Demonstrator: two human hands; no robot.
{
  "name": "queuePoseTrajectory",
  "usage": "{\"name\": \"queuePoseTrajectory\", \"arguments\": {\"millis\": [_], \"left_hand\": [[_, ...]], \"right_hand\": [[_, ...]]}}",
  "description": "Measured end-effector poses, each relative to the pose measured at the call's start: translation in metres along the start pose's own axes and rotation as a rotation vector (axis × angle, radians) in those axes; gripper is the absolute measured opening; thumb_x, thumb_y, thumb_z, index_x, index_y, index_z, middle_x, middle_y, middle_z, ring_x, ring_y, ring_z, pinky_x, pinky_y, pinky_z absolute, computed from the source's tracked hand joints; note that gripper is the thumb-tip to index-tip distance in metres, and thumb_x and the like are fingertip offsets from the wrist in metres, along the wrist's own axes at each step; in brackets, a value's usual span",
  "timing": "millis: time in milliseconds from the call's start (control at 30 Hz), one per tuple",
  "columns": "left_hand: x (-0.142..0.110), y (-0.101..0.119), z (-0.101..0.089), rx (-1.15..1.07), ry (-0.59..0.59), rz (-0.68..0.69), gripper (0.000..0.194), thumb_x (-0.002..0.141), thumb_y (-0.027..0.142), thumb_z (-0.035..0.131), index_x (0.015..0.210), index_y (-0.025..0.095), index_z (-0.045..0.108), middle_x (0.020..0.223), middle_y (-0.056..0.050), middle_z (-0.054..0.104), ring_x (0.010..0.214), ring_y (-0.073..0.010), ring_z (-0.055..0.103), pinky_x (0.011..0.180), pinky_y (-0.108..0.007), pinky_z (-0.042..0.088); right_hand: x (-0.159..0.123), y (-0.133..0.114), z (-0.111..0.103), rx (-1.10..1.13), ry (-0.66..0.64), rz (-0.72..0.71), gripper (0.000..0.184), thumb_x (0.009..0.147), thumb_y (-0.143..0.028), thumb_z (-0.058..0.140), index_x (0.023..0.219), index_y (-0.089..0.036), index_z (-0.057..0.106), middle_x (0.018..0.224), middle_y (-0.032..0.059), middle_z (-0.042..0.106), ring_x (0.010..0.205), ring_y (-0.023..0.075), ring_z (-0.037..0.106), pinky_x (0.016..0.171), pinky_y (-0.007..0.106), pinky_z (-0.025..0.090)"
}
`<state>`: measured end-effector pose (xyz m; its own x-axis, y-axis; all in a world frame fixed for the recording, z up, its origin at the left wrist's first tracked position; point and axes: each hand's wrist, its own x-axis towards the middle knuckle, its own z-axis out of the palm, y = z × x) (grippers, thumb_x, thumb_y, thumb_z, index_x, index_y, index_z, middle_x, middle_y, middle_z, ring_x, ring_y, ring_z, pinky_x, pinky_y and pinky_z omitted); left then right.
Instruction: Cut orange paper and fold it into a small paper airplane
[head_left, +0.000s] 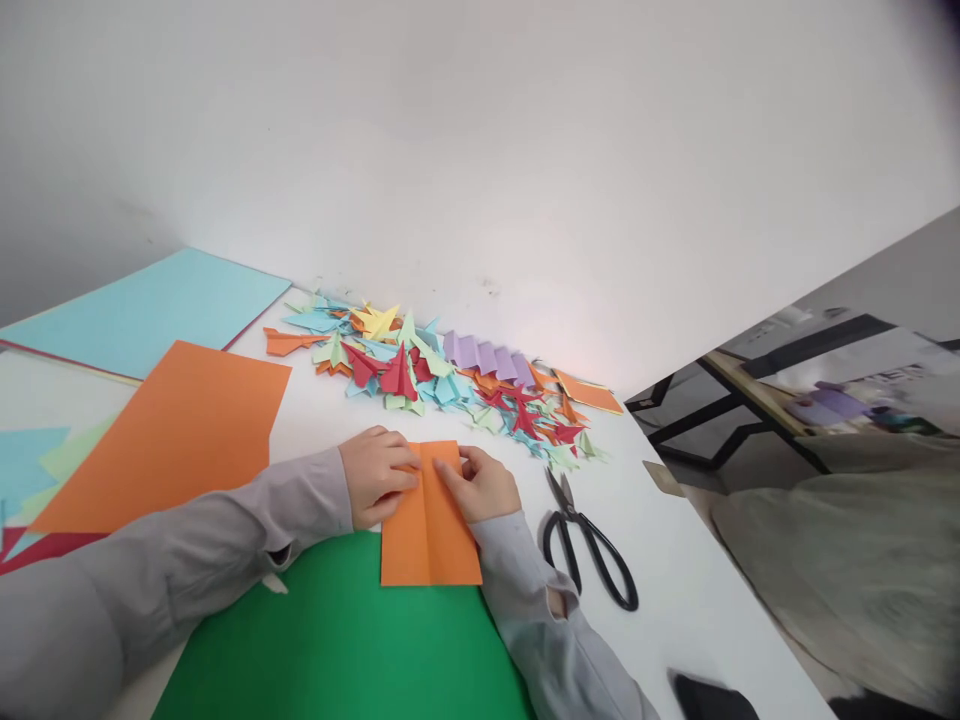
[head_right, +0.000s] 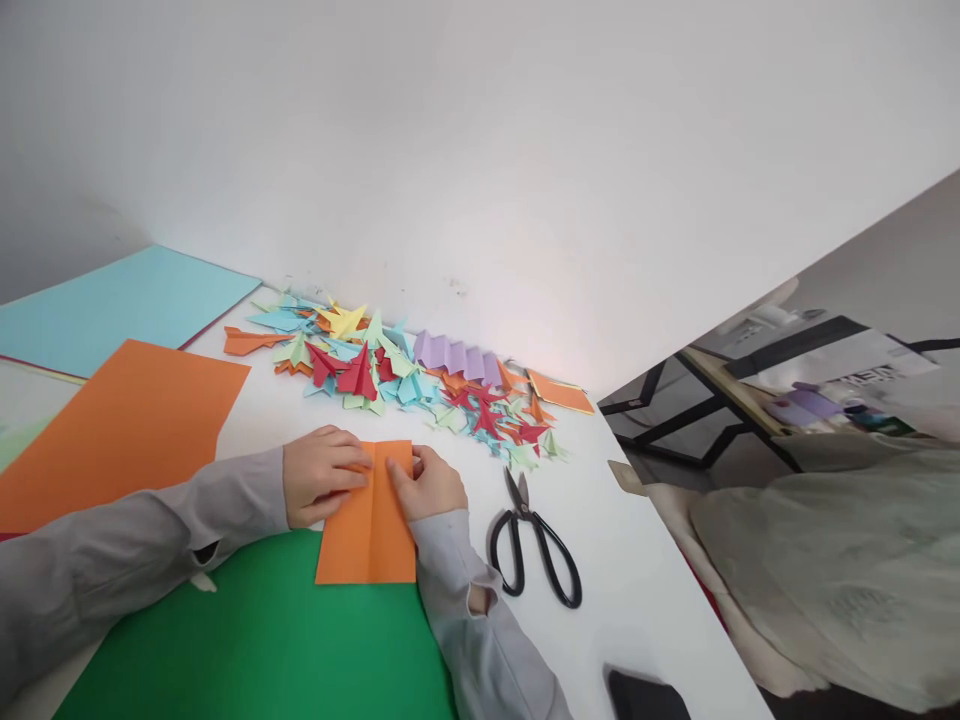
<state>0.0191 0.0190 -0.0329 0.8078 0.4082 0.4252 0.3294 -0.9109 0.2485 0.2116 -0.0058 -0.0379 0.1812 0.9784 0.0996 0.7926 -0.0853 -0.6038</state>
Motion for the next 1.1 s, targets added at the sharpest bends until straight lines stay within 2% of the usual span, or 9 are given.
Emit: {"name": "queuePoseTrajectory", "arguments": {"millis": [167, 367, 467, 567, 733, 867, 1000, 1100], "left_hand": [[0.000, -0.003, 0.005, -0.051, 0.039, -0.003, 0.025, 0.074, 0.020, 0.042, 0.087, 0.018, 0.063, 0.096, -0.008, 0.063, 0.088, -0.0233, 0.048, 0.077, -0.040, 0.036], [0.001, -0.004, 0.007, -0.063, 0.037, -0.040, 0.022, 0.074, 0.017, 0.039, 0.081, 0.018, 0.061, 0.093, -0.009, 0.061, 0.087, -0.0213, 0.048, 0.077, -0.038, 0.038], [0.001, -0.004, 0.006, -0.025, 0.049, -0.094, 0.024, 0.075, 0.017, 0.039, 0.085, 0.016, 0.060, 0.098, -0.009, 0.060, 0.090, -0.0218, 0.049, 0.079, -0.039, 0.039], [0.002, -0.003, 0.005, 0.028, 0.030, -0.125, 0.028, 0.075, 0.018, 0.041, 0.096, 0.014, 0.058, 0.105, -0.010, 0.059, 0.095, -0.0245, 0.049, 0.080, -0.041, 0.038], [0.003, -0.003, 0.001, 0.084, -0.022, -0.145, 0.031, 0.073, 0.020, 0.041, 0.099, 0.013, 0.057, 0.105, -0.012, 0.057, 0.094, -0.0256, 0.048, 0.079, -0.041, 0.036], [0.004, -0.008, -0.003, 0.130, -0.058, -0.155, 0.033, 0.069, 0.020, 0.043, 0.098, 0.013, 0.057, 0.100, -0.011, 0.056, 0.089, -0.0252, 0.047, 0.075, -0.040, 0.035], [0.005, -0.016, -0.004, 0.198, -0.105, -0.120, 0.031, 0.075, 0.021, 0.043, 0.102, 0.017, 0.056, 0.098, -0.009, 0.057, 0.087, -0.0238, 0.046, 0.073, -0.038, 0.032], [0.004, -0.023, -0.002, 0.228, -0.093, -0.092, 0.029, 0.081, 0.018, 0.039, 0.104, 0.019, 0.057, 0.096, -0.007, 0.058, 0.086, -0.0218, 0.046, 0.072, -0.036, 0.031]], "right_hand": [[-0.011, 0.007, 0.010, -0.052, 0.115, -0.036, 0.031, 0.069, -0.044, 0.059, 0.090, -0.021, 0.063, 0.051, -0.0035, 0.056, 0.046, 0.0131, 0.051, 0.045, 0.024, 0.034], [-0.019, 0.010, 0.010, -0.263, 0.275, -0.418, 0.032, 0.082, -0.036, 0.047, 0.102, -0.013, 0.059, 0.068, 0.0041, 0.058, 0.059, 0.0153, 0.053, 0.051, 0.026, 0.039], [-0.019, 0.009, 0.007, -0.332, 0.283, -0.565, 0.032, 0.083, -0.030, 0.047, 0.109, -0.014, 0.057, 0.074, 0.0065, 0.058, 0.069, 0.0181, 0.053, 0.058, 0.028, 0.042], [-0.019, 0.009, 0.005, -0.309, 0.275, -0.668, 0.031, 0.084, -0.021, 0.046, 0.112, -0.016, 0.057, 0.079, 0.0078, 0.059, 0.074, 0.0181, 0.054, 0.062, 0.028, 0.045], [-0.019, 0.014, 0.000, -0.258, 0.169, -0.744, 0.039, 0.082, -0.009, 0.041, 0.116, -0.019, 0.056, 0.091, 0.0099, 0.057, 0.072, 0.0153, 0.053, 0.059, 0.026, 0.047], [-0.018, 0.017, -0.003, -0.214, 0.127, -0.802, 0.045, 0.080, -0.003, 0.037, 0.118, -0.019, 0.055, 0.088, 0.0098, 0.056, 0.073, 0.0160, 0.051, 0.060, 0.027, 0.048], [-0.017, 0.019, -0.002, -0.161, 0.108, -0.781, 0.048, 0.079, -0.002, 0.036, 0.120, -0.019, 0.054, 0.087, 0.0093, 0.054, 0.075, 0.0161, 0.052, 0.060, 0.027, 0.049], [-0.016, 0.018, -0.001, -0.127, 0.098, -0.752, 0.048, 0.080, -0.002, 0.037, 0.123, -0.019, 0.050, 0.089, 0.0093, 0.055, 0.080, 0.0170, 0.054, 0.064, 0.028, 0.050]]}}
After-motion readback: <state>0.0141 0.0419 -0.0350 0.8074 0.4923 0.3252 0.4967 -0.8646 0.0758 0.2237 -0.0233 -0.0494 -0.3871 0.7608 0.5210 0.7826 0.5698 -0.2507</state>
